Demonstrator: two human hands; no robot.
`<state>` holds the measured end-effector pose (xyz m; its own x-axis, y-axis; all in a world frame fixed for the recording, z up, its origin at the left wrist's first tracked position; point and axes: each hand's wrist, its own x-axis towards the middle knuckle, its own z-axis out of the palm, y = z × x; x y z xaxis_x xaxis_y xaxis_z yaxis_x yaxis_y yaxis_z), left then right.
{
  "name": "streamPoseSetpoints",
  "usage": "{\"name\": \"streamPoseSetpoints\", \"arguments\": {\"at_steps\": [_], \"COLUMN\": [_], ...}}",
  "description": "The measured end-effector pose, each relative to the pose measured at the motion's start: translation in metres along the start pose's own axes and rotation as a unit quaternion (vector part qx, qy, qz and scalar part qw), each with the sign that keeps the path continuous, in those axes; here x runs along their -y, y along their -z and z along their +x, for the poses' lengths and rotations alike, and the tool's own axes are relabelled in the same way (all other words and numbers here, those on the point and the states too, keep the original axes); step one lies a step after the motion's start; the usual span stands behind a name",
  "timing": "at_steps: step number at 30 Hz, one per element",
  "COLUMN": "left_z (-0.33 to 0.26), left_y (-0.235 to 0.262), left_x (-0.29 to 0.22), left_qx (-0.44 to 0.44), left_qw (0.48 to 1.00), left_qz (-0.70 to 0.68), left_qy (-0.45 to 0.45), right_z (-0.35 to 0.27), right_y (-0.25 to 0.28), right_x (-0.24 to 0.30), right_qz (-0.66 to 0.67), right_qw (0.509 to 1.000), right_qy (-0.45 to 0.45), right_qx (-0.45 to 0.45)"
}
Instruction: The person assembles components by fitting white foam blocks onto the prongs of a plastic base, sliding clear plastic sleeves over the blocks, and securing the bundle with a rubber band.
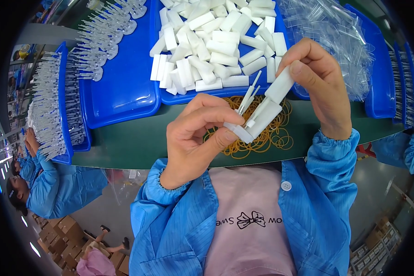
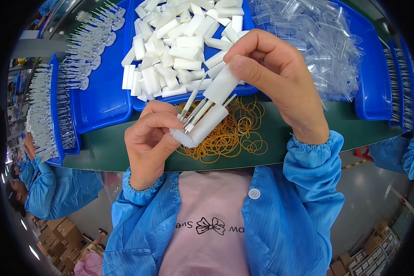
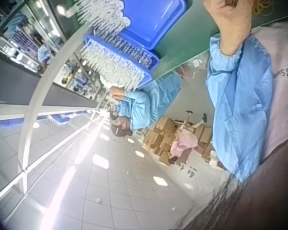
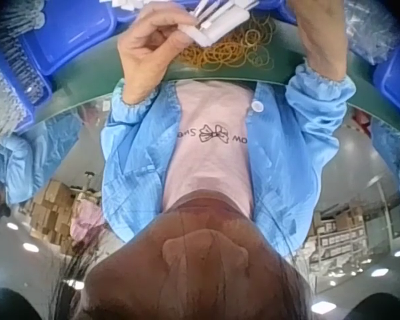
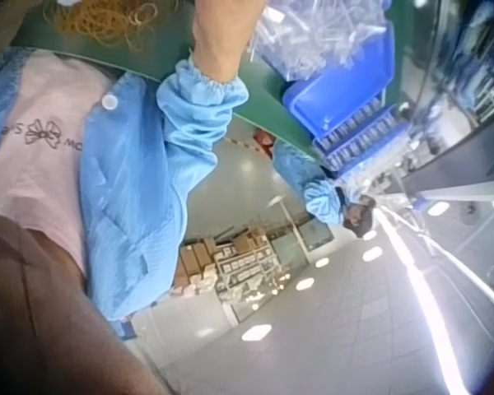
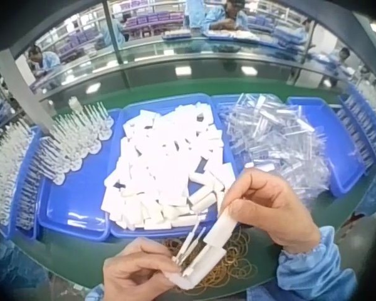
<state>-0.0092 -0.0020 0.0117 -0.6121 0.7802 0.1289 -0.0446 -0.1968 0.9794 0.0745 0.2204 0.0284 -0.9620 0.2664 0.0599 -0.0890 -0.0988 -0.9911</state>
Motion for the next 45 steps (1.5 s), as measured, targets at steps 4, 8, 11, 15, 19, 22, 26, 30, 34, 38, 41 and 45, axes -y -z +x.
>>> {"name": "streamPoseSetpoints", "arguments": {"at_steps": [4, 8, 11, 15, 19, 22, 26, 30, 34, 38, 41, 45], "left_z": [0.000, -0.001, 0.000, 0.000, -0.001, 0.000, 0.003, 0.004, 0.004, 0.005, 0.006, 0.005], "left_y": [-0.001, -0.001, -0.006, -0.008, -0.010, -0.011, -0.011, -0.014, -0.014, -0.013, -0.010, -0.011], "left_x": [0.002, 0.002, -0.004, -0.003, -0.002, -0.002, -0.002, -0.001, 0.001, 0.001, 0.002, 0.001], "left_qx": [0.011, 0.009, -0.010, -0.012, -0.041, -0.041, -0.046, -0.044, -0.043, -0.050, -0.047, -0.046], "left_qw": [0.998, 0.989, 0.996, 0.993, 0.997, 0.997, 0.996, 0.995, 0.997, 0.996, 0.995, 0.994], "left_qz": [0.052, 0.133, -0.084, -0.107, -0.068, -0.058, -0.081, -0.087, -0.068, -0.069, -0.088, -0.095], "left_qy": [-0.032, -0.060, 0.015, 0.038, -0.007, -0.010, 0.010, 0.001, -0.016, -0.016, -0.010, -0.014], "right_z": [-0.001, -0.003, -0.007, -0.011, -0.015, -0.015, -0.016, -0.018, -0.019, -0.016, -0.015, -0.012], "right_y": [0.000, -0.004, -0.002, -0.011, -0.014, -0.014, -0.013, -0.021, -0.025, -0.026, -0.026, -0.026], "right_x": [0.002, 0.001, 0.000, 0.006, 0.009, 0.011, 0.004, 0.003, -0.006, -0.014, -0.015, -0.015], "right_qz": [0.011, 0.010, 0.030, -0.045, -0.029, 0.039, 0.040, 0.055, 0.065, 0.042, 0.027, 0.043], "right_qw": [1.000, 1.000, 1.000, 0.998, 0.998, 0.999, 0.999, 0.998, 0.998, 0.997, 0.995, 0.995], "right_qy": [-0.011, 0.001, 0.004, 0.035, 0.043, 0.005, 0.036, 0.020, 0.016, 0.071, 0.092, 0.091], "right_qx": [0.001, -0.029, -0.006, -0.023, -0.030, -0.027, -0.003, -0.001, 0.015, 0.015, 0.014, 0.022]}}
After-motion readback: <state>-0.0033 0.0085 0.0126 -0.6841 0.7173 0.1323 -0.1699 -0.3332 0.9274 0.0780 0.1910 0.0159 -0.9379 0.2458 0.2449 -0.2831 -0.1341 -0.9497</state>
